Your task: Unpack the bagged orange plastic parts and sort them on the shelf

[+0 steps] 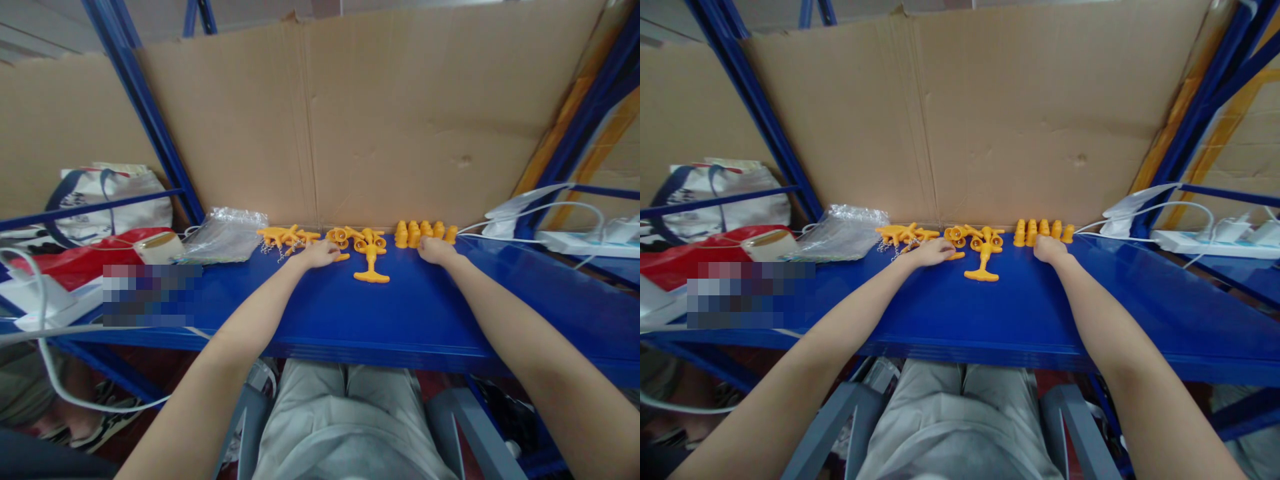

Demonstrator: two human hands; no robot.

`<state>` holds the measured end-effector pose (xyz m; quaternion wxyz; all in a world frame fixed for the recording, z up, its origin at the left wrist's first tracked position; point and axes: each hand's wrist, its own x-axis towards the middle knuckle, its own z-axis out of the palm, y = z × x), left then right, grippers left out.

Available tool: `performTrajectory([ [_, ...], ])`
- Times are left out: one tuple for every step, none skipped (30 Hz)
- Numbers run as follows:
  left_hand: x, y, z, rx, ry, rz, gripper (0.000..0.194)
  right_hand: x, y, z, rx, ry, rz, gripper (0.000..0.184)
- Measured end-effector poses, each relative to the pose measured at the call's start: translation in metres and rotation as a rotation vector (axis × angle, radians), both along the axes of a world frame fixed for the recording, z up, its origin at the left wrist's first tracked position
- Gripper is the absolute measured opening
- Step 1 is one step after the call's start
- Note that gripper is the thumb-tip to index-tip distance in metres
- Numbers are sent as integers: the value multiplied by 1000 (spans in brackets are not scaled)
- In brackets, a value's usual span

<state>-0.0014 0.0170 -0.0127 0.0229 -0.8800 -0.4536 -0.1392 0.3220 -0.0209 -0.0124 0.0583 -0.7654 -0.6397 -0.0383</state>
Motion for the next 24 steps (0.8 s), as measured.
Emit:
performTrajectory([
  [0,-1,1,-9,17,31,26,-1,0,1,-10,-2,-1,56],
  [0,-1,1,-16,41,66,28,-1,-1,1,-17,-2,-2,55],
  [-1,-1,1,-16,62,98,28,-2,-2,2,-20,-2,-1,55],
  [-1,0,2,-3,69,120,27,-2,-2,2,-22,-2,-1,54],
  [-2,1,2,10,69,132,25,-3,-3,2,-21,-2,0,54],
  [-2,2,1,15,62,138,23,-3,-3,2,-22,-3,1,54],
  [-3,4,1,11,44,142,20,-3,-3,2,-23,-4,1,54],
  [-4,6,1,-1,12,144,16,-2,-3,2,-23,-5,2,54],
  [-5,7,1,-15,-31,148,12,-2,-3,1,-20,-7,3,55],
  [-5,8,1,-31,-79,160,9,-1,-2,1,-15,-9,4,54],
  [-6,8,2,-44,-126,179,9,-1,-2,0,-9,-10,6,54],
  [-7,8,3,-54,-164,204,14,0,-2,0,-3,-9,6,54],
  [-7,7,4,-61,-190,231,20,0,-1,-1,0,-6,7,53],
  [-7,6,5,-65,-205,257,26,0,-1,-1,2,-2,6,53],
  [-7,4,6,-69,-214,276,31,0,0,-1,2,1,5,53],
  [-7,3,7,-75,-219,285,34,0,0,0,1,3,3,53],
  [-6,1,7,-79,-224,285,35,0,0,0,-2,1,4,54],
  [-5,0,8,-81,-229,281,36,0,0,0,-4,-3,4,54],
  [-4,-1,8,-78,-234,276,37,0,0,0,-8,-7,3,54],
  [-3,-1,7,-71,-239,275,37,-1,0,0,-11,-11,2,53],
  [-1,-2,7,-59,-248,280,37,-1,0,0,-14,-12,0,53],
  [0,-2,6,-43,-262,292,36,-1,0,0,-18,-11,-3,53],
  [1,-1,6,-22,-282,309,36,-1,0,1,-21,-7,-4,53],
  [1,-1,6,4,-309,328,37,-1,0,1,-22,0,-4,53],
])
